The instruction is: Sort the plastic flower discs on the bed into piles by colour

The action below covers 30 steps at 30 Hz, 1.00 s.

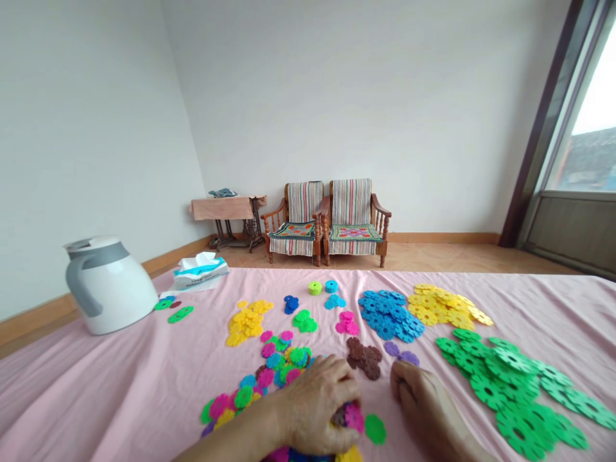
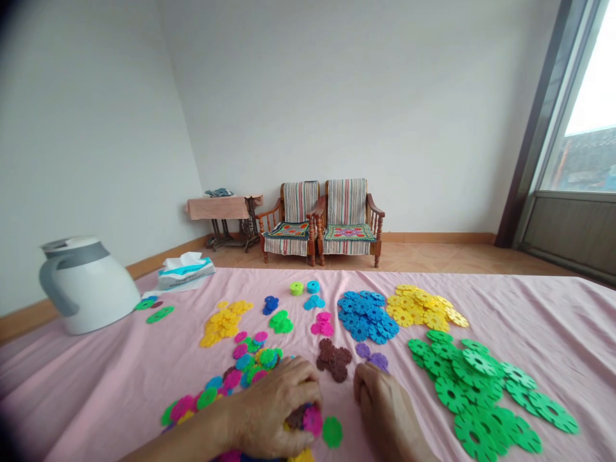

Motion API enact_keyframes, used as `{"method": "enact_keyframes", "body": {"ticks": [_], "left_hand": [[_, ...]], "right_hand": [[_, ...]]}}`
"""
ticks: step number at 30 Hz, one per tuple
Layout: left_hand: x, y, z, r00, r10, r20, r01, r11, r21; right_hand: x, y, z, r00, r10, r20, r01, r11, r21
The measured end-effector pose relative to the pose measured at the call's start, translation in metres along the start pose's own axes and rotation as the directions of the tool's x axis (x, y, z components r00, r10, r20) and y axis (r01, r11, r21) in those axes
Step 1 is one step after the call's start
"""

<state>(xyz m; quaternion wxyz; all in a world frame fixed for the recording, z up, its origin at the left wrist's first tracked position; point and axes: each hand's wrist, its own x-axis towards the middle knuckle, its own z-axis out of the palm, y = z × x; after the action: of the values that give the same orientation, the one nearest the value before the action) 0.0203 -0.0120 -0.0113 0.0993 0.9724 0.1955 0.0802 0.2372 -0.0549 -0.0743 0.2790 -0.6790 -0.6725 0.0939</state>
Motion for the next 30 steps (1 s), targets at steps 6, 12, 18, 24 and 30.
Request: {"method": "enact_keyframes", "body": {"ticks": [6, 12, 18, 24, 30], "left_hand": [[-0.018, -0.009, -0.012, 0.998, -0.064, 0.024, 0.064, 0.998, -0.011], [-0.033, -0.021, -0.016, 0.990, -0.138, -0.022, 0.137, 0.990, -0.039], [-0.042, -0.027, -0.015, 0.977, -0.187, -0.105, 0.179, 0.981, -0.082], [-0.043, -0.052, -0.028, 0.930, -0.275, -0.243, 0.245, 0.958, -0.146], [-0.043, -0.105, -0.026, 0.861, -0.458, -0.223, 0.462, 0.886, -0.036]], "right_hand": [[-0.003, -0.002, -0.003, 1.000, -0.003, -0.008, 0.003, 1.000, 0.000], [-0.004, -0.008, -0.007, 0.999, -0.002, -0.037, 0.002, 1.000, 0.004], [-0.004, -0.008, -0.007, 0.999, -0.011, -0.036, 0.011, 1.000, -0.002], [-0.003, -0.003, -0.003, 0.999, -0.003, -0.033, 0.003, 1.000, -0.001], [-0.003, -0.004, -0.003, 1.000, -0.005, -0.005, 0.005, 1.000, 0.006]]}}
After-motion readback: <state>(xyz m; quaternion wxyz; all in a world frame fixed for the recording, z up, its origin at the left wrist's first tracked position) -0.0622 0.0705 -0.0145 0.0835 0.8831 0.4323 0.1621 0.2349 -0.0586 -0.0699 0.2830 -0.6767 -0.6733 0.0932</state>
